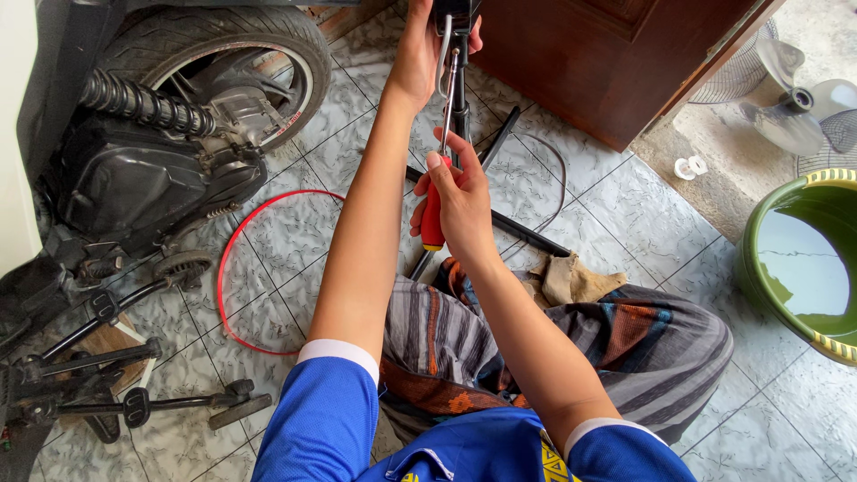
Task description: The person sits on the floor and uses a screwdriver to tighten screws on a black metal stand. They then pick up a small white plastic part and wipe it with a cloth.
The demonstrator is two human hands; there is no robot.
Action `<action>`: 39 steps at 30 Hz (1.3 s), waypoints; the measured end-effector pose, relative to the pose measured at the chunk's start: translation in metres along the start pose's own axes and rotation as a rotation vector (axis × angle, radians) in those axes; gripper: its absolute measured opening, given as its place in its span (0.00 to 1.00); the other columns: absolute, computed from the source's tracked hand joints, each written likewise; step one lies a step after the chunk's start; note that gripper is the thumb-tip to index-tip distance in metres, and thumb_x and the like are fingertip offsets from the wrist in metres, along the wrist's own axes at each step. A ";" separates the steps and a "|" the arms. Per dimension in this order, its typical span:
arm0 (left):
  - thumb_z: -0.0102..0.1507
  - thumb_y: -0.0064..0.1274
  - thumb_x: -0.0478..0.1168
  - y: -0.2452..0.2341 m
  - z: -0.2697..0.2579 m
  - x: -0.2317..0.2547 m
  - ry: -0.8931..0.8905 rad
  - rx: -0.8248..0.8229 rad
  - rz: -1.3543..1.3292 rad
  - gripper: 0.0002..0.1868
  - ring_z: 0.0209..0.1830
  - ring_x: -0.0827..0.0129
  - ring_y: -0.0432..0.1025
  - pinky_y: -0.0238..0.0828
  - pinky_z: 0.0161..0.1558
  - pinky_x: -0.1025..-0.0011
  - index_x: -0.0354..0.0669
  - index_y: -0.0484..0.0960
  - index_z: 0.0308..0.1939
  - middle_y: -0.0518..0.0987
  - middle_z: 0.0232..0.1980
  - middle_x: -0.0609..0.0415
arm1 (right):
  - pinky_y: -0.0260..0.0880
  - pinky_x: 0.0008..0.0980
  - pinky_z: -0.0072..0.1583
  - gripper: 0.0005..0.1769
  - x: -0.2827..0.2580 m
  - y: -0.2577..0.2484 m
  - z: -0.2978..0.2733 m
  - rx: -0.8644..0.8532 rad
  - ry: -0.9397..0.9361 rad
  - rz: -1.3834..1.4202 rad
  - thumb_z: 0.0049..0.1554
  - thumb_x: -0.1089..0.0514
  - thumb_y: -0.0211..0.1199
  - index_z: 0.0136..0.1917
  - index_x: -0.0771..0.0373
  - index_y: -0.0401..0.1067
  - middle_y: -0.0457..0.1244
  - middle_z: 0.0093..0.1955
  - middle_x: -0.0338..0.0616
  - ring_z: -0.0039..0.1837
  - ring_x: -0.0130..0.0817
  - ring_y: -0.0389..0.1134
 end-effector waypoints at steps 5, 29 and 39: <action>0.70 0.32 0.71 0.001 -0.001 0.003 -0.007 0.024 0.035 0.37 0.39 0.66 0.74 0.70 0.46 0.66 0.41 0.76 0.40 0.78 0.37 0.52 | 0.67 0.36 0.28 0.28 -0.005 0.001 -0.003 0.009 0.040 0.015 0.66 0.51 0.54 0.76 0.60 0.56 0.63 0.36 0.45 0.26 0.34 0.66; 0.67 0.34 0.76 0.001 0.000 -0.008 -0.075 0.109 -0.007 0.38 0.36 0.67 0.70 0.65 0.43 0.66 0.43 0.75 0.39 0.75 0.33 0.52 | 0.63 0.35 0.27 0.28 -0.007 0.013 0.005 0.117 0.127 0.164 0.66 0.52 0.53 0.77 0.57 0.57 0.56 0.32 0.38 0.26 0.29 0.60; 0.66 0.38 0.74 0.002 0.004 -0.002 -0.063 0.116 -0.054 0.36 0.31 0.68 0.69 0.62 0.36 0.68 0.44 0.75 0.40 0.75 0.29 0.52 | 0.59 0.33 0.28 0.23 -0.015 0.027 0.004 0.041 0.141 0.468 0.69 0.50 0.48 0.75 0.56 0.60 0.56 0.34 0.38 0.27 0.29 0.58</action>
Point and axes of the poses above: each hand's wrist, its own z-axis towards the middle knuckle, its own y-axis out of the palm, x = y × z, the point moved 8 cm from there along z, towards the middle knuckle
